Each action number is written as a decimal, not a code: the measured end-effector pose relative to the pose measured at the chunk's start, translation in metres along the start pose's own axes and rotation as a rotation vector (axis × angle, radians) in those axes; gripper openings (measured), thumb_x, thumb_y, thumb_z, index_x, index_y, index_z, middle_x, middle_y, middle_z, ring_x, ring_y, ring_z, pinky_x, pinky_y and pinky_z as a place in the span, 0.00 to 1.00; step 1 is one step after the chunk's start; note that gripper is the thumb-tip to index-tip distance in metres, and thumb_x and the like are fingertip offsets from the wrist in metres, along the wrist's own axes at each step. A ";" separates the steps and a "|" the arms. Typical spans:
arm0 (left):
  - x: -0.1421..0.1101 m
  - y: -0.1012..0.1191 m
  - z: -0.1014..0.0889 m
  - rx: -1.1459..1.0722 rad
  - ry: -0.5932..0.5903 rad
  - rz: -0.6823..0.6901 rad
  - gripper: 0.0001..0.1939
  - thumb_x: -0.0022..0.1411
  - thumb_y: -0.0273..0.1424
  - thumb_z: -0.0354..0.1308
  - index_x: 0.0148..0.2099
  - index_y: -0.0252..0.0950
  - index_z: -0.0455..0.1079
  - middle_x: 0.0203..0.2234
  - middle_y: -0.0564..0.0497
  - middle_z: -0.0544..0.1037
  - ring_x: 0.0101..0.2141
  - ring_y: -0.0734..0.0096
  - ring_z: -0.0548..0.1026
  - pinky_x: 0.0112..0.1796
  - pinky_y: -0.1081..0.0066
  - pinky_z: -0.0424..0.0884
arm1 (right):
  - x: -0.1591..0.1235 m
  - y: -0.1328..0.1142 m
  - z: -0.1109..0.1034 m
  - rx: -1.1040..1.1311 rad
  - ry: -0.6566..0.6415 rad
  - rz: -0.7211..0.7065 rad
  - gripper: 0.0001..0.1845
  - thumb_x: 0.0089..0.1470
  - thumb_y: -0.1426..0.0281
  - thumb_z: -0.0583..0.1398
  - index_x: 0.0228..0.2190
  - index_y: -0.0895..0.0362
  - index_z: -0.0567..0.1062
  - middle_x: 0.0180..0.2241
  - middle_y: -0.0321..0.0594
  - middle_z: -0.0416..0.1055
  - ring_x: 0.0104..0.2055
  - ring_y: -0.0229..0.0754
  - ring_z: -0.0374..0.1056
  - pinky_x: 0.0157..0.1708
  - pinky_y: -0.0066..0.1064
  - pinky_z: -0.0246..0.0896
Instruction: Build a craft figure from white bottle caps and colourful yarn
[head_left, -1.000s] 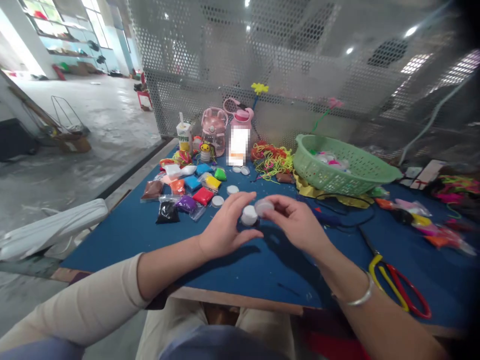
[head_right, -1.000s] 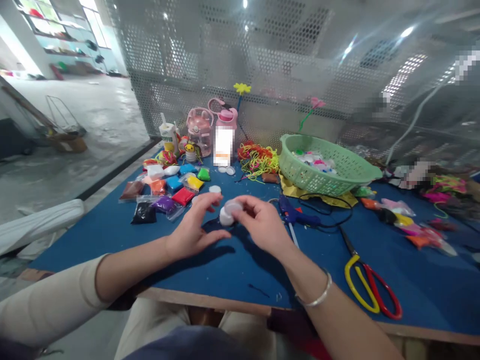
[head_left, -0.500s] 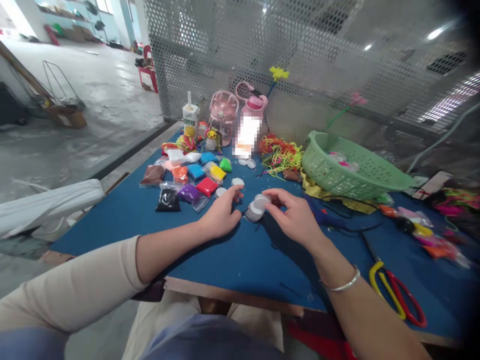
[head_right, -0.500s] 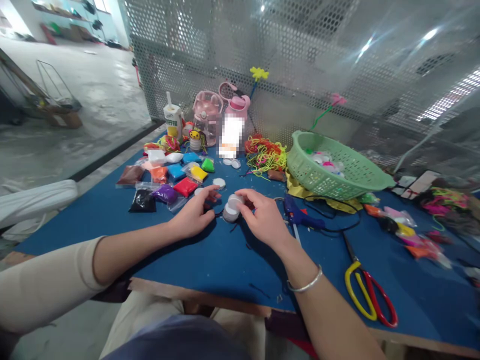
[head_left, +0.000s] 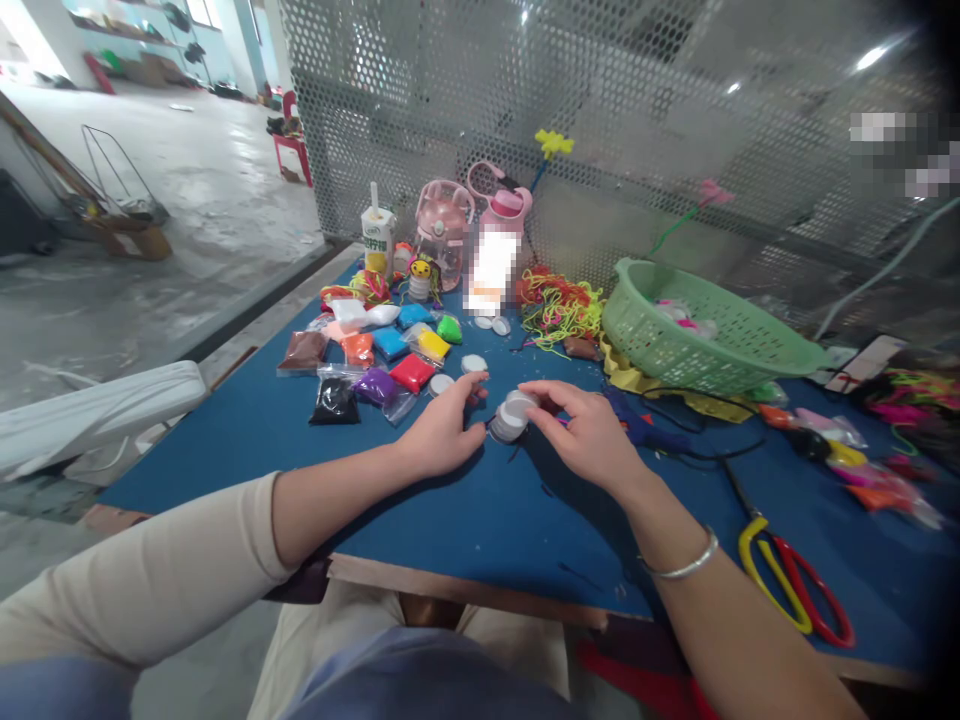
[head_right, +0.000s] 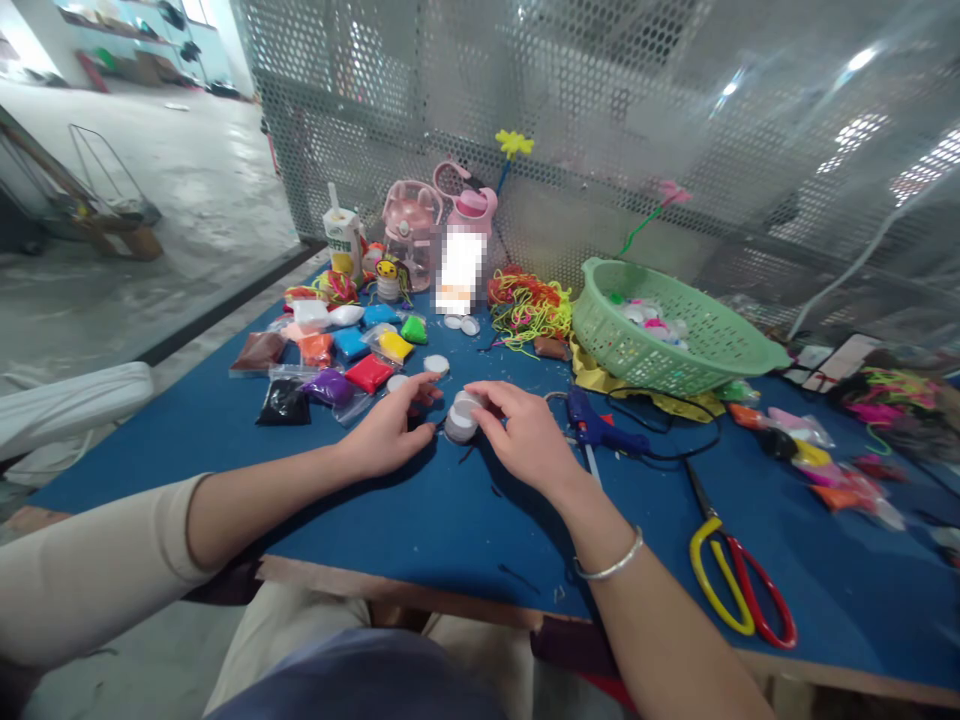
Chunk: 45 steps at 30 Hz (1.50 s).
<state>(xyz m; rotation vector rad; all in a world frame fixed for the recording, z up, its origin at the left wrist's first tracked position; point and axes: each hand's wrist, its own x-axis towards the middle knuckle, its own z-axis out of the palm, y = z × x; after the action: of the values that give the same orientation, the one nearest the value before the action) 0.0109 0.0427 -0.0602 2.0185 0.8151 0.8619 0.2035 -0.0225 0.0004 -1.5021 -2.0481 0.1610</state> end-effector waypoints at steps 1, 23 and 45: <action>0.000 0.001 0.000 -0.005 -0.006 0.012 0.34 0.54 0.25 0.56 0.62 0.33 0.53 0.50 0.41 0.71 0.51 0.58 0.70 0.51 0.57 0.67 | 0.000 0.000 0.000 0.001 -0.002 -0.005 0.14 0.58 0.69 0.57 0.46 0.53 0.73 0.38 0.41 0.75 0.37 0.43 0.70 0.38 0.36 0.66; -0.005 0.058 0.002 -0.706 -0.147 -0.266 0.24 0.50 0.40 0.68 0.44 0.33 0.65 0.37 0.47 0.76 0.37 0.69 0.75 0.43 0.63 0.70 | -0.002 -0.002 -0.027 0.693 0.240 0.196 0.16 0.62 0.59 0.53 0.45 0.55 0.70 0.39 0.43 0.74 0.34 0.38 0.69 0.34 0.32 0.66; -0.021 0.055 0.004 -0.704 -0.202 -0.248 0.22 0.54 0.36 0.67 0.49 0.34 0.68 0.39 0.47 0.76 0.38 0.69 0.72 0.41 0.70 0.67 | -0.034 -0.013 -0.009 0.621 0.303 0.069 0.19 0.56 0.66 0.61 0.50 0.53 0.69 0.42 0.42 0.75 0.37 0.40 0.72 0.38 0.33 0.68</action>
<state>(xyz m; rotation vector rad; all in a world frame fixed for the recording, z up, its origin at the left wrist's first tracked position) 0.0155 -0.0020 -0.0216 1.3248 0.5291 0.6636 0.2037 -0.0596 0.0007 -1.1217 -1.5134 0.5114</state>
